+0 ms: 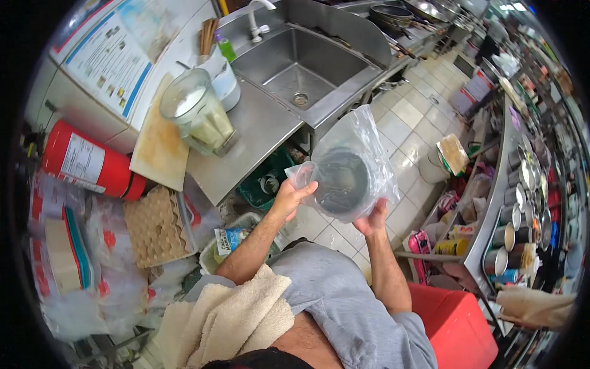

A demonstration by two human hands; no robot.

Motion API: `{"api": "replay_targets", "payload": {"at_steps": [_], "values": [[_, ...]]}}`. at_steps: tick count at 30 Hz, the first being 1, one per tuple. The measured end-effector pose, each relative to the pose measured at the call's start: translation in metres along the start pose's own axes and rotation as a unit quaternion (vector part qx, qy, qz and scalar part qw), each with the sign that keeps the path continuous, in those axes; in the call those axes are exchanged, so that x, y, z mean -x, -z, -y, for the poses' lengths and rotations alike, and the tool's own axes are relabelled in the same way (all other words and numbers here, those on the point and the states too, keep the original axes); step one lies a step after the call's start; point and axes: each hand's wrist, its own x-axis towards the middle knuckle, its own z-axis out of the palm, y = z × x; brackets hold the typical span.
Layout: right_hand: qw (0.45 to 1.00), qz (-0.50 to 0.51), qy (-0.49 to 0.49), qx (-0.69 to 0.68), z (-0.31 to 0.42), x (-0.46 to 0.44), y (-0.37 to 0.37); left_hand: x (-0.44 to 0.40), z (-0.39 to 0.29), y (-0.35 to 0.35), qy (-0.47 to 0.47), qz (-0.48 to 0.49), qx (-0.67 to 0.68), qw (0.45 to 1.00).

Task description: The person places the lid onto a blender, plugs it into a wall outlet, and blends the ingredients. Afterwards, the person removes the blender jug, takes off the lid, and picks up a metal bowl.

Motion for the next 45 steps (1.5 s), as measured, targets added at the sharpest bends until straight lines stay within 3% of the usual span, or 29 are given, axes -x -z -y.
{"api": "replay_targets", "payload": {"at_steps": [10, 12, 14, 17, 23, 25, 28, 34, 37, 45], "values": [[0.993, -0.074, -0.065, -0.069, -0.002, 0.006, -0.002, 0.027, 0.006, -0.006, -0.024, -0.045, -0.064, 0.997], [0.98, -0.173, -0.057, -0.079, -0.007, 0.009, -0.001, 0.033, 0.008, -0.009, -0.031, -0.056, -0.07, 0.996], [0.976, -0.181, -0.053, -0.11, -0.015, 0.013, 0.012, 0.038, 0.018, -0.011, -0.081, -0.103, -0.085, 0.988], [0.973, -0.146, -0.053, -0.17, -0.023, 0.01, 0.019, 0.049, 0.015, -0.012, -0.074, -0.1, -0.056, 0.991], [0.977, -0.087, -0.048, -0.189, -0.033, 0.006, 0.021, 0.07, 0.0, -0.016, -0.151, -0.142, -0.186, 0.96], [0.977, -0.079, -0.048, -0.192, -0.027, 0.004, -0.004, 0.074, -0.004, -0.017, -0.149, -0.149, -0.056, 0.976], [0.978, -0.055, -0.057, -0.192, -0.029, -0.008, 0.003, 0.082, -0.014, -0.012, -0.167, -0.151, -0.057, 0.973], [0.976, -0.085, -0.047, -0.193, -0.041, -0.043, 0.019, 0.089, -0.025, -0.008, -0.112, -0.119, 0.02, 0.986], [0.973, -0.007, -0.045, -0.227, -0.053, -0.059, 0.029, 0.095, -0.033, -0.009, -0.066, -0.113, 0.056, 0.99], [0.976, -0.079, -0.101, -0.177, -0.087, -0.061, 0.023, 0.093, -0.048, 0.011, -0.076, -0.14, 0.105, 0.982]]}}
